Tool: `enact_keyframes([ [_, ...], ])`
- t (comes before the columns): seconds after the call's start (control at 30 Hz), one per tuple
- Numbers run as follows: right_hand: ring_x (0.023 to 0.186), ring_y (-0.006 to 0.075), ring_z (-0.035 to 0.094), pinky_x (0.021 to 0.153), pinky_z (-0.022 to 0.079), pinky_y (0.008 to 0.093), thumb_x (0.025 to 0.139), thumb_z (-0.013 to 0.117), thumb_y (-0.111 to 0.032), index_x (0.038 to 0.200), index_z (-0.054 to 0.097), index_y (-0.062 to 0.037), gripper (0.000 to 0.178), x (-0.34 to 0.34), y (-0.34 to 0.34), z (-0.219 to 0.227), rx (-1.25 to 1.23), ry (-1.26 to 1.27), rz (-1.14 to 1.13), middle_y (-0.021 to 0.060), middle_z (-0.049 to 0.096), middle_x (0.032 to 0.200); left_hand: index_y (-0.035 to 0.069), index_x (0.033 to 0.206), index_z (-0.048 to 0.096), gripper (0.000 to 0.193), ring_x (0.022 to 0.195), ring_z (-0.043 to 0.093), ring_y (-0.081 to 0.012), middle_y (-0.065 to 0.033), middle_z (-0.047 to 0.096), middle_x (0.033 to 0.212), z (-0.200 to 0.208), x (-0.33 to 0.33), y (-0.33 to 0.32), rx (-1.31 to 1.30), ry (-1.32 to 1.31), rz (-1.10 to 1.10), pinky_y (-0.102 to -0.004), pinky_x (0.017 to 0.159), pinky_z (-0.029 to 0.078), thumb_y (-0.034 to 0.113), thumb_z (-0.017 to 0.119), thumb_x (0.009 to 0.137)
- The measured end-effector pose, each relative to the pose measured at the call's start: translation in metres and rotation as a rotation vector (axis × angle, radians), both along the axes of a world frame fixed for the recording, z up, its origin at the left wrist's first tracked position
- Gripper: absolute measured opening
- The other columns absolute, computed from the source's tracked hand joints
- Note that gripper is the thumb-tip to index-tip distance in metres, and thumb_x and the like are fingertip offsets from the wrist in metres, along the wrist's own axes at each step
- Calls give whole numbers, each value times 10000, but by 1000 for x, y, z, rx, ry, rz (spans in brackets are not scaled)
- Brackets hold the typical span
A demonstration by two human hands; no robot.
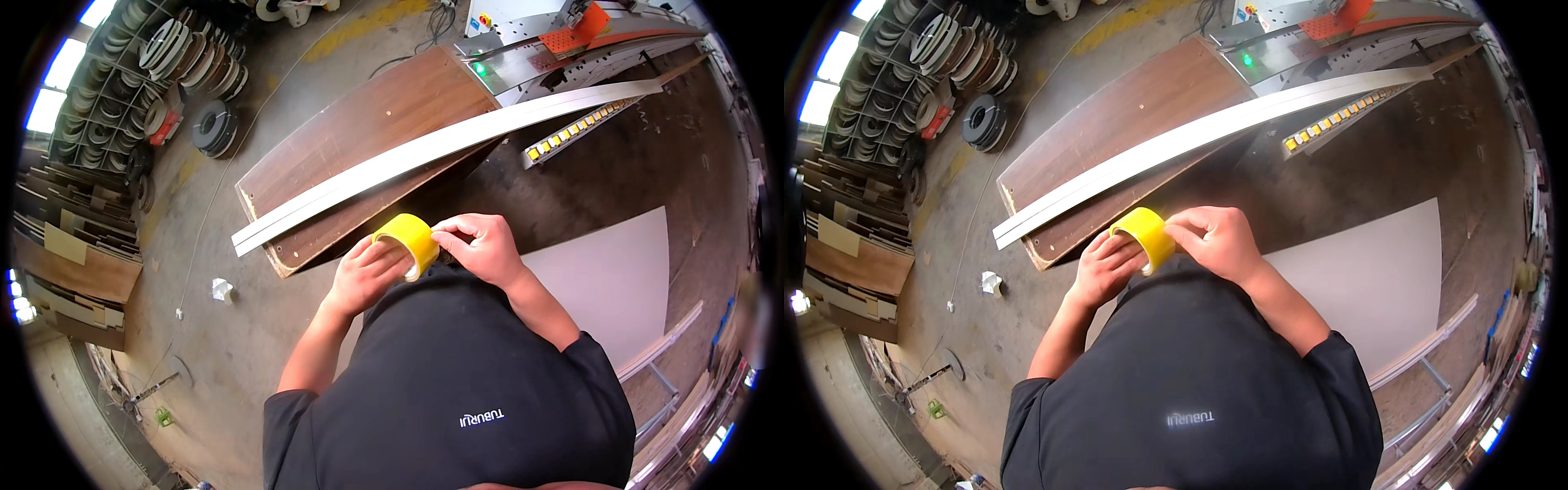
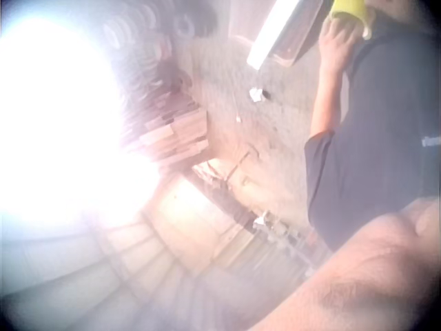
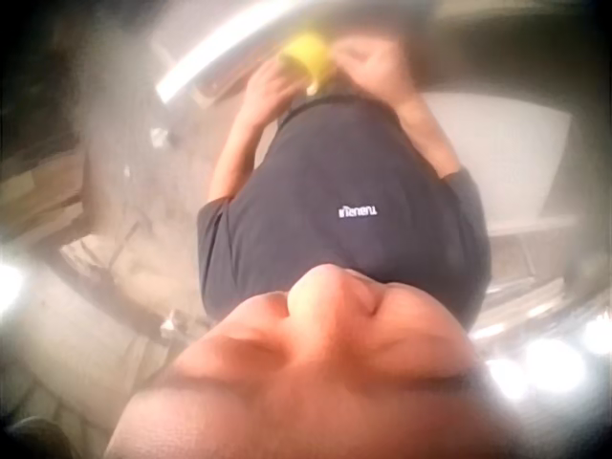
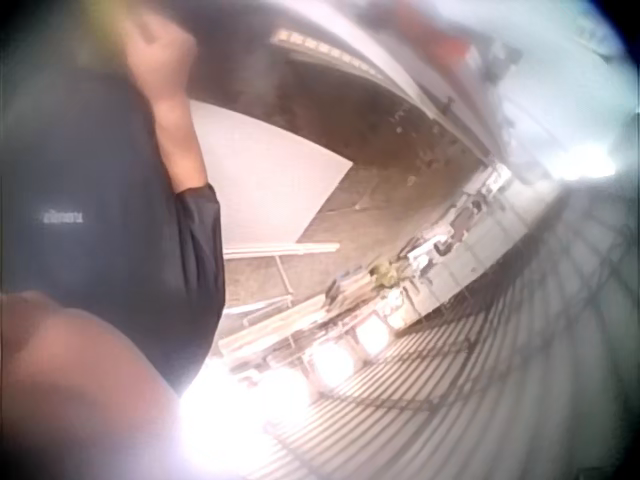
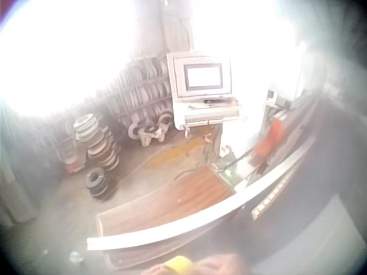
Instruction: The person repeatedly feeds white plastic strips into an edge banding machine to apply adhesive tape to their edges. They then use yellow tape to secure the applied banding on a wooden board and handle multiple strips in a repetitive sequence.
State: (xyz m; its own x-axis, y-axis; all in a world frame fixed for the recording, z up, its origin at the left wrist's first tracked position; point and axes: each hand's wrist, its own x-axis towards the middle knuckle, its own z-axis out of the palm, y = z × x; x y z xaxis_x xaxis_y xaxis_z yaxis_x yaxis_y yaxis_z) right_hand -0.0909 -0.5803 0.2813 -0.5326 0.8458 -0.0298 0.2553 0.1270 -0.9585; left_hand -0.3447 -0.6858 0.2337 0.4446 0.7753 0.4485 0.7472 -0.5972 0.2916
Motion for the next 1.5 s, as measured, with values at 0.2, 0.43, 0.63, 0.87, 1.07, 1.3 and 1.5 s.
enact_keyframes([
  [0.2, 829, 355, 725, 735, 592, 410, 1005, 722, -69, 980, 698, -38, 47, -25, -7, -22, 557, -170, -55, 129, 762, 946, 128, 1130, 767, 304, 1138, 738, -211, -17, 795, 1162, -12, -13, 3, -38, -73, -27, -424, 1048, 560, 163, 820, 833],
  [0.43, 1010, 174, 732, 910, 609, 358, 1146, 622, -160, 1087, 654, -26, 149, -71, -12, -40, -122, 145, -177, 86, 764, 1123, 122, 1049, 739, 280, 943, 708, -233, -12, 739, 945, -35, -48, -6, -296, -365, 135, -495, 1086, 482, 184, 923, 846],
  [0.63, 959, 92, 709, 895, 597, 258, 905, 923, -30, 1251, 626, -30, 455, -103, 2, -53, -462, 189, -198, 36, 746, 1037, 105, 1012, 705, 324, 891, 690, -265, -49, 673, 858, -39, -91, 0, -220, -401, 30, -541, 1095, 504, 240, 939, 833],
  [0.87, 922, 96, 735, 857, 594, 278, 945, 900, -124, 1054, 814, 0, 186, -118, 5, -42, -490, -55, -122, 46, 811, 954, 82, 1113, 705, 330, 907, 721, -300, -81, 720, 915, -40, -128, 2, -373, -446, -136, -581, 1204, 468, 260, 896, 912],
  [1.07, 872, 76, 688, 821, 577, 259, 981, 846, -23, 1015, 818, -26, 44, -86, 25, -42, -184, 3, -543, 10, 784, 937, 86, 1462, 670, 707, 974, 765, -311, -110, 740, 946, -37, -174, -14, -677, -647, 79, -463, 940, 620, 341, 957, 869],
  [1.3, 962, 118, 712, 939, 566, 270, 973, 866, -35, 1038, 794, -21, 98, 47, 59, 17, 190, 205, -787, 39, 784, 1009, 104, 1212, 803, 481, 703, 733, -294, -93, 798, 902, 30, -239, -21, -411, -414, 185, -394, 651, 581, 119, 977, 764],
  [1.5, 969, 193, 656, 1174, 530, 561, 1055, 701, -27, 975, 727, -34, 84, 99, 44, 127, 539, 557, -610, 46, 687, 937, 122, 1108, 811, 399, 489, 435, -174, 8, 493, 602, 173, -221, -22, -216, -137, 222, -365, 546, 343, 207, 970, 753],
])
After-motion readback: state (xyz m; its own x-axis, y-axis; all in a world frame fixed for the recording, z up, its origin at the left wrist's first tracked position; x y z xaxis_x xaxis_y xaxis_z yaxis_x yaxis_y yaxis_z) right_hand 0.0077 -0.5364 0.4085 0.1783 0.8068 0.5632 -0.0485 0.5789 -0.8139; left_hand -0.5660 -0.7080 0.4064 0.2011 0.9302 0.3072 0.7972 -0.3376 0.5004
